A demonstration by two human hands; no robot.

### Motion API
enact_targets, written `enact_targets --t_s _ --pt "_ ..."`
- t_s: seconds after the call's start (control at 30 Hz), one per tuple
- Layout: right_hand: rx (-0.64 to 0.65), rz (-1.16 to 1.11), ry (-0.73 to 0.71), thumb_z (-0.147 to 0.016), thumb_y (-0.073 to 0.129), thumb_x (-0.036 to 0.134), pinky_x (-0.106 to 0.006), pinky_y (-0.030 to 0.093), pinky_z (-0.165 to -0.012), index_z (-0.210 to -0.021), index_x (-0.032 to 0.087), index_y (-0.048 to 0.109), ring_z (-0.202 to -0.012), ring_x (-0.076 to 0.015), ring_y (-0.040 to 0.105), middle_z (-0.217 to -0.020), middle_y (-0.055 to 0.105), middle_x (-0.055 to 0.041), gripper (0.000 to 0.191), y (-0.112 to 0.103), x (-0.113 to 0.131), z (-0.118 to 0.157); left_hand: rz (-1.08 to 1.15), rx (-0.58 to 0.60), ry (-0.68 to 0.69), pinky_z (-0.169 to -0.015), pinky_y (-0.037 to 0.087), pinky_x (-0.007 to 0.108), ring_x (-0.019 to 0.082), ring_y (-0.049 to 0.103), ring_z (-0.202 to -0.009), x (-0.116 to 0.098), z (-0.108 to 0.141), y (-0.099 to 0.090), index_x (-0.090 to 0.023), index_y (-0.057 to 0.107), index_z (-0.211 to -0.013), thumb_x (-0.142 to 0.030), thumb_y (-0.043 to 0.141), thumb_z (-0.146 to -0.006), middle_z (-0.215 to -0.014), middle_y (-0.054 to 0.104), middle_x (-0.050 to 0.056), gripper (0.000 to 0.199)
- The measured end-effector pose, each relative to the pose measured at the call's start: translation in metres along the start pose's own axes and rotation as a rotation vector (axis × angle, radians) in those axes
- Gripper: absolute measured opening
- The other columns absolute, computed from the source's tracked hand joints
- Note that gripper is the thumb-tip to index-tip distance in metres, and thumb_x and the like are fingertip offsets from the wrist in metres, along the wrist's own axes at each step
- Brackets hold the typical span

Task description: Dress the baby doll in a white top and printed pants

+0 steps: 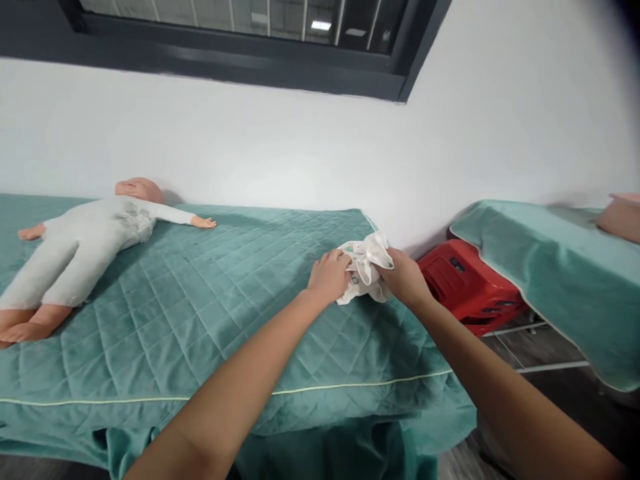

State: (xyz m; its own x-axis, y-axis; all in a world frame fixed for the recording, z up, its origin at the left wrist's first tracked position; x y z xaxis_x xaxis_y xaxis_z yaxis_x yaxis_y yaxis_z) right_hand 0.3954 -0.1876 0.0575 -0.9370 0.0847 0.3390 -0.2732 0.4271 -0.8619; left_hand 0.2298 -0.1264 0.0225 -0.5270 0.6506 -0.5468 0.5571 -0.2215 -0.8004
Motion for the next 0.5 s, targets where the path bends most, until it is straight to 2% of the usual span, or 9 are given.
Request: enact_targets --t_s 0.03,0.1,0.2,0.27,0.37,0.5 --pt "0.029 -0.034 0.062 -0.089 0.051 0.042 -0.042 0.052 -0.084 -0.095 0.019 0.068 -0.090 -0.0288 0.067 -0.097 0.072 -0.0121 0.029 -0.004 0.003 -0.006 0.050 -0.041 -0.025 -0.095 0.045 0.039 0.025 0.054 -0.118 0.002 -0.001 -0.005 -0.023 0.062 -0.109 -0.024 0.049 -0.092 -0.127 0.060 0.008 0.022" --pt "-0.016 -0.110 0.143 -0.089 0.052 0.045 -0.043 0.051 -0.084 -0.096 0.020 0.069 -0.091 -0.0297 0.067 -0.096 0.074 -0.0106 0.031 -0.018 0.013 -0.018 0.167 -0.128 -0.095 -0.086 0.045 0.034 0.022 0.059 -0.102 0.010 -0.004 -0.024 -0.021 0.062 -0.099 -0.019 0.047 -0.092 -0.109 0.066 0.007 0.017" --pt "-0.182 -0.314 0.201 -0.086 0.058 0.046 -0.043 0.054 -0.083 -0.097 0.017 0.070 -0.097 -0.0311 0.067 -0.102 0.074 -0.0114 0.033 -0.044 0.025 -0.037 0.385 -0.372 -0.187 -0.073 0.042 0.028 0.017 0.057 -0.082 0.028 0.001 -0.075 -0.019 0.059 -0.087 -0.020 0.045 -0.092 -0.086 0.063 0.002 0.015" --pt "-0.241 -0.539 0.272 -0.084 0.061 0.044 -0.041 0.058 -0.075 -0.099 0.015 0.070 -0.091 -0.0290 0.070 -0.103 0.073 -0.0124 0.034 -0.053 0.032 -0.046 0.561 -0.550 -0.187 -0.065 0.037 0.024 0.014 0.051 -0.072 0.040 0.012 -0.114 -0.018 0.056 -0.076 -0.020 0.049 -0.090 -0.073 0.057 -0.001 0.016" --pt "-0.213 -0.818 0.339 -0.085 0.063 0.038 -0.035 0.059 -0.067 -0.103 0.015 0.067 -0.078 -0.0227 0.072 -0.107 0.071 -0.0123 0.030 -0.051 0.049 -0.052 0.689 -0.644 -0.169 -0.057 0.028 0.023 0.012 0.040 -0.061 0.056 0.035 -0.160 -0.018 0.051 -0.064 -0.019 0.053 -0.087 -0.060 0.045 -0.004 0.023" --pt "-0.071 -0.961 0.350 -0.088 0.061 0.034 -0.032 0.059 -0.067 -0.111 0.016 0.063 -0.080 -0.0207 0.073 -0.114 0.070 -0.0125 0.029 -0.027 0.090 -0.046 0.754 -0.722 -0.225 -0.055 0.025 0.023 0.011 0.036 -0.060 0.072 0.066 -0.192 -0.017 0.048 -0.061 -0.018 0.052 -0.084 -0.059 0.042 -0.003 0.024"
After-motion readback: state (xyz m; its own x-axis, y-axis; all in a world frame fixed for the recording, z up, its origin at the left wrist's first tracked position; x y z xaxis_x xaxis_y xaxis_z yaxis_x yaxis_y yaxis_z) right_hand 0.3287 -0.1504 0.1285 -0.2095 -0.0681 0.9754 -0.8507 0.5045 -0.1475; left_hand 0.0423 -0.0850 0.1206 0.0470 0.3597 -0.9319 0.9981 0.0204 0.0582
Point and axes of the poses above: each hand's wrist, its own z-axis away from the middle knuckle, its own y-axis out of the palm, x = y × z, the point moved 4 cm from there along -z, towards the middle knuckle
